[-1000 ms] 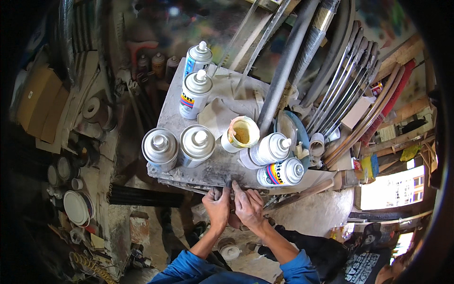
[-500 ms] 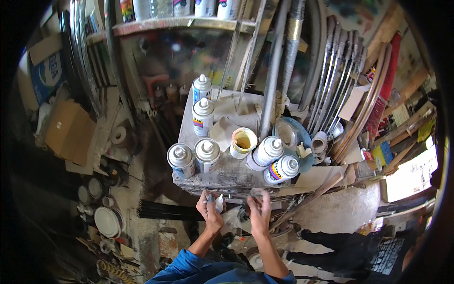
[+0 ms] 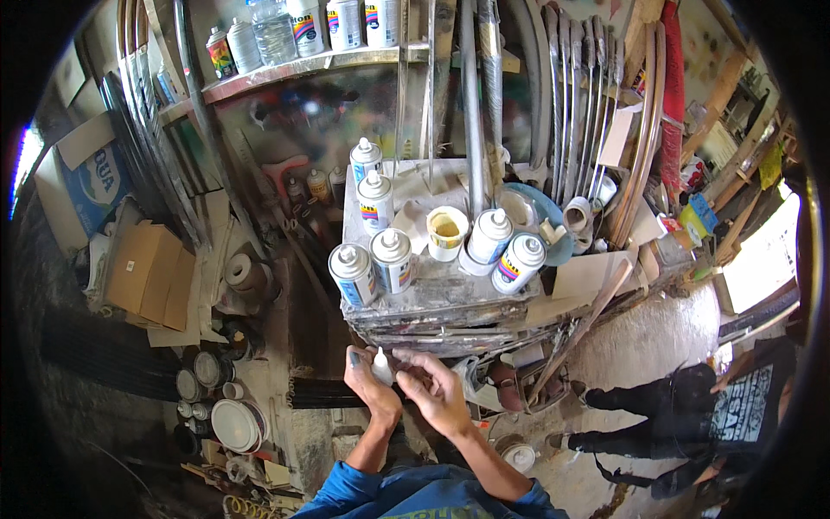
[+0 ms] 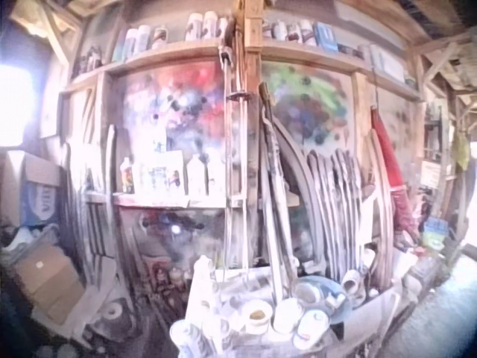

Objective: The person retrieves a glue tube from a drawer, then sits on the floor and applies glue to the edge of a sanding disc. They rotate the disc and continue applying glue along the seam.

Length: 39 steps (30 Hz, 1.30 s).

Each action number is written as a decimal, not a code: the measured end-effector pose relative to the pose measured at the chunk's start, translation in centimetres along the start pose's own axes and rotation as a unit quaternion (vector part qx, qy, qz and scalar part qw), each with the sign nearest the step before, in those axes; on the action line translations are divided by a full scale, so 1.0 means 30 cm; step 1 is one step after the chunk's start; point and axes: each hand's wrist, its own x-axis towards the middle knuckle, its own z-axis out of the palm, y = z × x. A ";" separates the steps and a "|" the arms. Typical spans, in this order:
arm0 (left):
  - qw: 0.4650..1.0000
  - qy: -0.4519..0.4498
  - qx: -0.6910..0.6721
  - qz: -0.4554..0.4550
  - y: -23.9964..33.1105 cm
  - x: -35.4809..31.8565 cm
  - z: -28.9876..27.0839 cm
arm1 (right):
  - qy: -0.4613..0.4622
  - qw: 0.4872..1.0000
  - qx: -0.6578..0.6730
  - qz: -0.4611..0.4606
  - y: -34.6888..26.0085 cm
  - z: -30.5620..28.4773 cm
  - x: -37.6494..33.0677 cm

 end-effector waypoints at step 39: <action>0.875 -0.478 -0.024 0.076 0.663 -0.152 -0.075 | 0.151 0.924 -0.205 -0.287 -0.323 -0.145 -0.460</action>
